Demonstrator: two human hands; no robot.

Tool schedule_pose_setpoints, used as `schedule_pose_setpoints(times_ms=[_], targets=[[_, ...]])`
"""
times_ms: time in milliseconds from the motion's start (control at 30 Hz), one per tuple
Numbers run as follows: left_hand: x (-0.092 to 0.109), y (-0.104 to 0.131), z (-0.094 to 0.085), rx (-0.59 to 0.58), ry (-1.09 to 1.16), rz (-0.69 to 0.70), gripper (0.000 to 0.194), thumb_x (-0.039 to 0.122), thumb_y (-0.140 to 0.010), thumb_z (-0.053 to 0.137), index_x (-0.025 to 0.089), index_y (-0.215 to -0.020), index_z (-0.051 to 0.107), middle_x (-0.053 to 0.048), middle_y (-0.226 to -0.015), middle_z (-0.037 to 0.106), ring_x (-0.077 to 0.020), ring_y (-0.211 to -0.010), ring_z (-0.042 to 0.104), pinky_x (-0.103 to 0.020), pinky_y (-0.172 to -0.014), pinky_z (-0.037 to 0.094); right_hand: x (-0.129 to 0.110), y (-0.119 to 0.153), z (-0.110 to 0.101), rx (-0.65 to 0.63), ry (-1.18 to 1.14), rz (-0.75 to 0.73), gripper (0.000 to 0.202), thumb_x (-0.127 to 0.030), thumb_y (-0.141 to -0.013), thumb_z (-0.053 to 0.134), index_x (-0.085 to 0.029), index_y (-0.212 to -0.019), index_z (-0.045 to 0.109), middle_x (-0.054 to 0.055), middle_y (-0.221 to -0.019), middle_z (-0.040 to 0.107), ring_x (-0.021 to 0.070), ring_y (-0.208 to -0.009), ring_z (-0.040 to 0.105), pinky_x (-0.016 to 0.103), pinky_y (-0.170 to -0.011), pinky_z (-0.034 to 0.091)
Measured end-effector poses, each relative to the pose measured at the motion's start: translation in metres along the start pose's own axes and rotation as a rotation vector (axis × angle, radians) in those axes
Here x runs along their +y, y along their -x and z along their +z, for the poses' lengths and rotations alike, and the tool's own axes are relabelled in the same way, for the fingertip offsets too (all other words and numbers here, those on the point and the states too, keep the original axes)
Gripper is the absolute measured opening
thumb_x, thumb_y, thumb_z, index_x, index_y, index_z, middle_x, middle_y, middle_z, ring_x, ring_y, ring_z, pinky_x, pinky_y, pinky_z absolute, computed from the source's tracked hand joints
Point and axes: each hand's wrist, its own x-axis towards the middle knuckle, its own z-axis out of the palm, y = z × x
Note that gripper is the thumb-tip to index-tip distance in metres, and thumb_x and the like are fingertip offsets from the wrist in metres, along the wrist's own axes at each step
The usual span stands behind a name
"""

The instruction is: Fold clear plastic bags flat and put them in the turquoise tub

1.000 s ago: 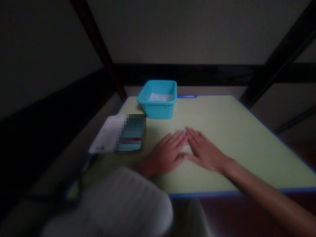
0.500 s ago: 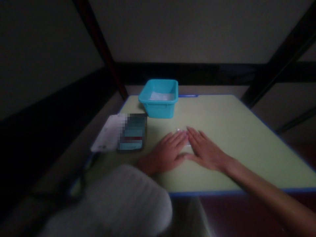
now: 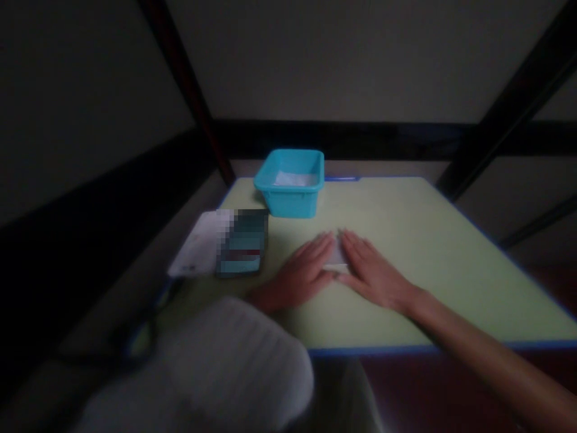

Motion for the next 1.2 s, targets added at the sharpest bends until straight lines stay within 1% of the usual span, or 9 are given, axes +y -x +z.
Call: schedule_pose_setpoints(times_ms=[133,300,467,633,800,933,1033,1133,1200], targets=[[0.004,0.002,0.005,-0.023,-0.174,0.029,0.058,0.037,-0.095,0.034,0.006,-0.143,0.021,-0.016,-0.152,0.02,-0.0225,-0.142,0.01,-0.041,-0.115,0.014,-0.004,0.0,0.001,-0.009,0.062,-0.05,0.089,-0.068,-0.088,0.017,0.0,-0.144,0.023,0.023,-0.149,0.021,0.0279,-0.14,0.015,0.046,-0.112,0.02],[0.008,0.001,0.005,-0.062,-0.261,0.024,0.064,0.048,-0.095,0.03,0.003,-0.141,0.024,-0.02,-0.151,0.02,-0.026,-0.141,0.011,-0.042,-0.115,0.014,-0.005,0.0,0.002,-0.033,0.09,-0.06,0.09,-0.069,-0.087,0.013,0.001,-0.142,0.029,0.024,-0.147,0.024,0.0291,-0.139,0.018,0.047,-0.112,0.019],[0.01,0.0,0.003,-0.099,-0.28,0.014,0.069,0.053,-0.094,0.031,0.002,-0.14,0.026,-0.021,-0.15,0.02,-0.0282,-0.141,0.014,-0.044,-0.114,0.014,-0.006,0.0,0.001,-0.044,0.082,-0.057,0.091,-0.07,-0.087,0.012,0.001,-0.141,0.031,0.025,-0.146,0.026,0.0298,-0.138,0.02,0.048,-0.111,0.02],[0.013,-0.003,-0.002,-0.138,-0.268,-0.011,0.067,0.051,-0.092,0.035,0.005,-0.14,0.027,-0.02,-0.15,0.022,-0.0285,-0.14,0.016,-0.046,-0.113,0.016,-0.008,0.0,-0.001,-0.067,0.076,-0.05,0.094,-0.071,-0.086,0.012,0.003,-0.14,0.032,0.026,-0.146,0.027,0.0306,-0.138,0.02,0.047,-0.111,0.02],[0.013,-0.003,-0.004,-0.151,-0.239,-0.016,0.067,0.05,-0.092,0.038,0.006,-0.14,0.027,-0.019,-0.151,0.021,-0.0277,-0.141,0.015,-0.046,-0.113,0.016,-0.008,-0.001,-0.001,-0.083,0.081,-0.047,0.094,-0.07,-0.086,0.011,0.004,-0.14,0.03,0.026,-0.147,0.025,0.0306,-0.139,0.018,0.048,-0.111,0.019],[0.012,-0.002,-0.002,-0.109,-0.185,-0.02,0.065,0.048,-0.091,0.041,0.006,-0.139,0.029,-0.019,-0.15,0.023,-0.0271,-0.141,0.016,-0.046,-0.113,0.015,-0.007,0.0,0.0,-0.081,0.066,-0.044,0.089,-0.068,-0.088,0.011,0.002,-0.141,0.03,0.024,-0.148,0.024,0.0299,-0.139,0.018,0.05,-0.111,0.017],[0.01,-0.002,-0.001,-0.031,-0.072,-0.052,0.067,0.048,-0.088,0.046,0.007,-0.139,0.029,-0.019,-0.148,0.029,-0.0267,-0.139,0.023,-0.045,-0.113,0.019,-0.005,0.0,-0.001,-0.072,0.001,-0.025,0.087,-0.068,-0.088,0.016,0.0,-0.141,0.029,0.023,-0.148,0.024,0.029,-0.139,0.018,0.05,-0.112,0.017],[0.006,-0.006,0.001,0.05,0.097,-0.137,0.069,0.048,-0.085,0.052,0.01,-0.138,0.03,-0.018,-0.143,0.038,-0.0274,-0.133,0.036,-0.044,-0.11,0.028,-0.001,-0.002,-0.003,-0.057,-0.151,0.015,0.083,-0.066,-0.089,0.022,-0.003,-0.143,0.026,0.022,-0.147,0.029,0.0274,-0.137,0.025,0.05,-0.111,0.019],[0.001,-0.011,0.002,0.109,0.215,-0.22,0.068,0.042,-0.083,0.056,0.01,-0.137,0.03,-0.019,-0.142,0.04,-0.0273,-0.131,0.038,-0.043,-0.108,0.031,0.003,-0.004,-0.004,-0.03,-0.288,0.064,0.078,-0.063,-0.091,0.023,-0.005,-0.144,0.025,0.02,-0.144,0.035,0.0265,-0.134,0.032,0.05,-0.11,0.022]])
